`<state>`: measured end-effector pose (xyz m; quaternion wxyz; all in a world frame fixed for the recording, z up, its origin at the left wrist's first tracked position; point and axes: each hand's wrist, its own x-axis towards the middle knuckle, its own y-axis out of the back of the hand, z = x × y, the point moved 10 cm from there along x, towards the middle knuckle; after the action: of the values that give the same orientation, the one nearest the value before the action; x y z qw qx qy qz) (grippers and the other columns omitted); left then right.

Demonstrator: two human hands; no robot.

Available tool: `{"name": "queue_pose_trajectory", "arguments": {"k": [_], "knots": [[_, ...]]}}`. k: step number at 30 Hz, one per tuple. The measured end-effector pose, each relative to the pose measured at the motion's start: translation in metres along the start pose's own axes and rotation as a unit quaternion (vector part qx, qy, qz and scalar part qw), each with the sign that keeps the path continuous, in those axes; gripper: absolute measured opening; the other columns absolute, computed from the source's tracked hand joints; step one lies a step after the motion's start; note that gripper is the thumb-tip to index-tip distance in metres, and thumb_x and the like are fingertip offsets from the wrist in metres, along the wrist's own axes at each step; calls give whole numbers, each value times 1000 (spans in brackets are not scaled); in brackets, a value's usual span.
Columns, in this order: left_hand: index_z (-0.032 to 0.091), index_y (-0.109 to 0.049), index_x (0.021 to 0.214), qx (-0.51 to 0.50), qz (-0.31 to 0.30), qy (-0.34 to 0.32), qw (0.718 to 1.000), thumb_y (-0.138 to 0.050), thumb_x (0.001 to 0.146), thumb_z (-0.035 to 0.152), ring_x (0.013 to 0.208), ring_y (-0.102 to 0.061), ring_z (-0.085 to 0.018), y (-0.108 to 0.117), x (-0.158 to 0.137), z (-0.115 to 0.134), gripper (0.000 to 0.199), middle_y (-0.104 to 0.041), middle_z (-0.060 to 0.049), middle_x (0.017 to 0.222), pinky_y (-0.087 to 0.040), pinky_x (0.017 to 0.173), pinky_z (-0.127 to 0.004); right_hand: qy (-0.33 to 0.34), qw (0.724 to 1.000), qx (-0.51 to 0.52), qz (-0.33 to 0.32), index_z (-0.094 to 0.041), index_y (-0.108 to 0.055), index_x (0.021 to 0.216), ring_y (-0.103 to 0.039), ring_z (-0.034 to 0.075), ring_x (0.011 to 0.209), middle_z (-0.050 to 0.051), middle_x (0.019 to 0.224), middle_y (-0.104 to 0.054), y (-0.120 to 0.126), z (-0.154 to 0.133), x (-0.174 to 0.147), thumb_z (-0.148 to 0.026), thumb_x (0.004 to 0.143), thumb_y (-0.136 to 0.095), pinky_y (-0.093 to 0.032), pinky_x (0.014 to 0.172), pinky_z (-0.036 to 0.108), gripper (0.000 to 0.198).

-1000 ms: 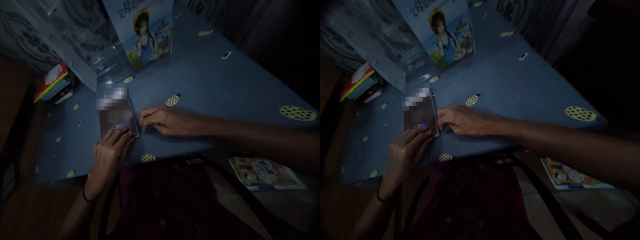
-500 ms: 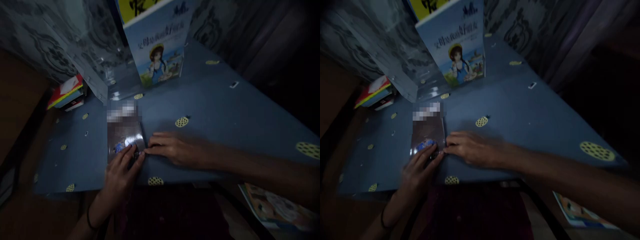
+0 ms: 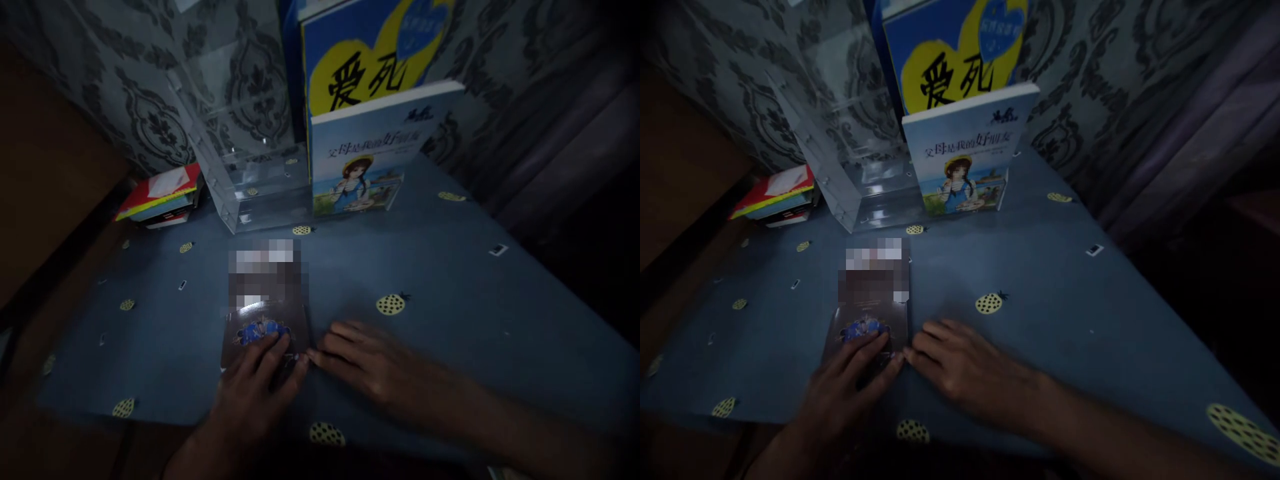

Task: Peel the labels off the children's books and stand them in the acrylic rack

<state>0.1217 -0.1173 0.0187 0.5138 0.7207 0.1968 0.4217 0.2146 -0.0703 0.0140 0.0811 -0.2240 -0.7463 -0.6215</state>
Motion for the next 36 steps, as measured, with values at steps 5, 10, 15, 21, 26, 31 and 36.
{"name": "queue_pose_trajectory", "arguments": {"k": [5,10,15,21,26,31,36], "knots": [[20,-65,122,-122,-34,38,991,-43,94,8,106,-62,-22,1,6,-22,37,-70,-8,121,-59,83,-35,5,999,-46,-18,-10,-64,128,-64,23,111,13,124,-72,-5,-8,-2,-7,101,-40,-59,88,37,36],[15,-61,129,-107,-118,40,986,-43,101,17,113,-64,-25,-26,35,-59,33,-70,-10,127,-57,90,-40,4,998,-36,-44,-13,-54,143,-59,24,127,13,139,-65,-20,-13,-13,-4,95,-47,-56,98,44,49],[14,-52,141,-67,-161,60,983,-38,105,25,134,-54,-24,-62,74,-100,40,-58,-12,147,-44,112,-46,-11,998,-11,-63,-11,-48,148,-54,25,133,14,145,-61,-25,-14,-18,-6,95,-48,-53,103,46,53],[13,-54,139,-49,-157,61,984,-38,105,25,124,-59,-28,-74,91,-114,40,-60,-13,145,-47,101,-46,-29,997,20,-76,-12,-49,147,-55,25,128,14,142,-63,-26,-11,-15,-9,95,-50,-51,102,47,52],[16,-54,140,-88,-109,69,988,-40,104,24,128,-56,-26,-72,79,-118,40,-59,-13,145,-45,104,-44,-48,997,34,-54,-17,-55,142,-59,22,121,9,134,-69,-24,-7,-10,-7,93,-51,-50,98,43,50],[15,-52,141,-51,-61,217,973,-45,102,32,130,-54,-32,-58,36,-154,43,-54,-19,147,-46,103,-51,-142,985,90,-23,-21,-70,118,-62,21,111,5,118,-75,-11,-2,3,-4,88,-49,-48,98,43,41],[11,-48,145,-80,-64,306,947,-43,102,36,138,-49,-35,-57,-10,-173,50,-55,-23,147,-41,110,-54,-241,969,58,5,-18,-74,107,-63,24,97,7,92,-75,-2,-4,44,-22,94,-54,-47,97,50,24]]}}
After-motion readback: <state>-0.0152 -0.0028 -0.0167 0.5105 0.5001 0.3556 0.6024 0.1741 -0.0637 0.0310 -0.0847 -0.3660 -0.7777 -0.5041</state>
